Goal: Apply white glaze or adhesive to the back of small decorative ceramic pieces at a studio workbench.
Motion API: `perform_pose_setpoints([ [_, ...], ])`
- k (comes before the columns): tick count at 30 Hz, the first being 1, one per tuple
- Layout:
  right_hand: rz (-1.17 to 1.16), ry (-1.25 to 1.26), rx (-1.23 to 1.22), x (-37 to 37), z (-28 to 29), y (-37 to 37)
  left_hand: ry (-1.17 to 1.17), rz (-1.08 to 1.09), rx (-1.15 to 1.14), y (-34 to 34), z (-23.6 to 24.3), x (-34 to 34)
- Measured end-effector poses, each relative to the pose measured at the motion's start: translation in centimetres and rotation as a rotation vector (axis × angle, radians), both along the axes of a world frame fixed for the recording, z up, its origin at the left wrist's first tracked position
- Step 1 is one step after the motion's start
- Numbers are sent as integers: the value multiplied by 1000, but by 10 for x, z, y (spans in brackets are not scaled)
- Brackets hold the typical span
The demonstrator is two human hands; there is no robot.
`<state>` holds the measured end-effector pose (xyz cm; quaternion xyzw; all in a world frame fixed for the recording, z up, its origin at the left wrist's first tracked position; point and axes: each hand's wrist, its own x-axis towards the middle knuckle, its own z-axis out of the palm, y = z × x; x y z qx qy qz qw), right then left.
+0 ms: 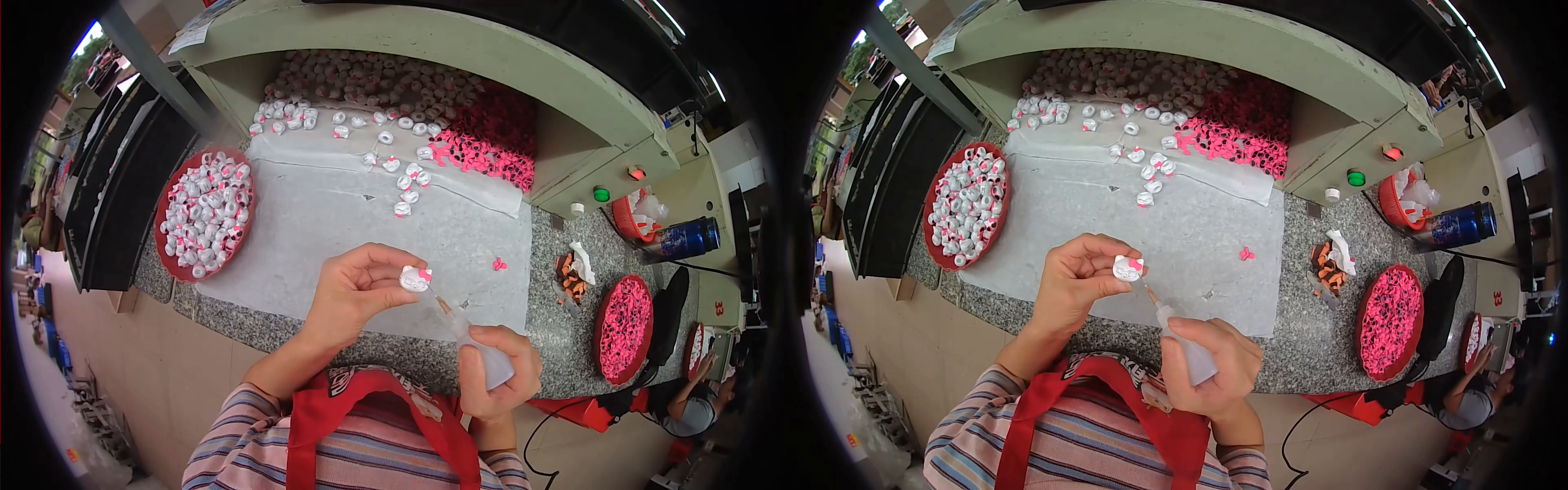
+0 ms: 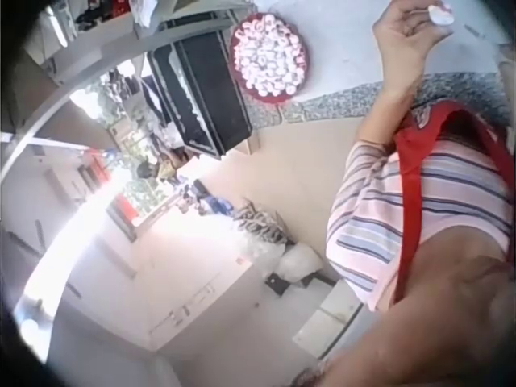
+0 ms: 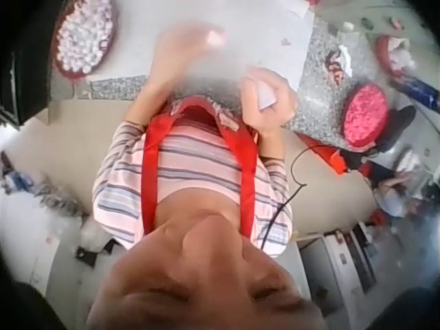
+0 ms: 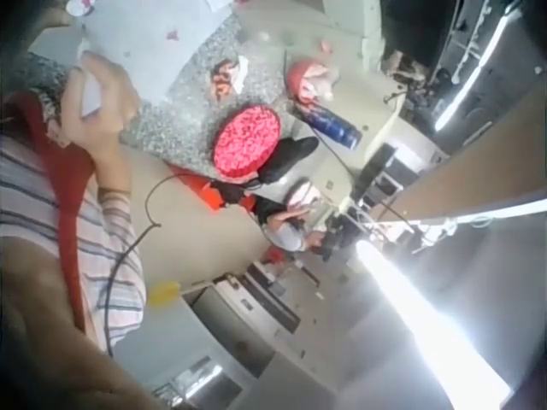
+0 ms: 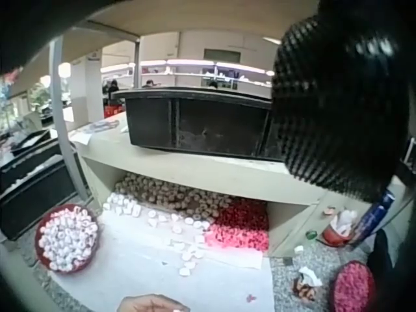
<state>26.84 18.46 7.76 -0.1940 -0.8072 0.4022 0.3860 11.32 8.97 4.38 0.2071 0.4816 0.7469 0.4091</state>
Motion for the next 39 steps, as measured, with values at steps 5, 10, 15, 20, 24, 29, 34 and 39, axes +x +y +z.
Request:
perform_pose_setpoints([
  [5, 90, 93, 78, -4, -4, 7, 37, 7, 7, 5, -2, 3],
  [10, -137, 100, -400, -6, -14, 19, 74, 51, -70, 6, -9, 1],
  [15, -347, 192, -837, 12, -82, 92, 67, -1, -85, 11, -19, 6],
  [20, -399, -558, -265, -1, -110, 122, 35, -93, -83, 14, -19, 11],
  [24, -222, -772, -41, -13, -106, 139, 48, -77, -99, 11, -21, 10],
  [29, -116, -778, 200, -13, -98, 142, 37, -65, -102, 9, -23, 9],
  [34, -105, -531, -476, -16, -61, 101, 66, -2, -101, 10, -31, 10],
  [39, 106, -42, -820, -34, -34, 26, 77, 39, -42, 18, -28, 18],
])
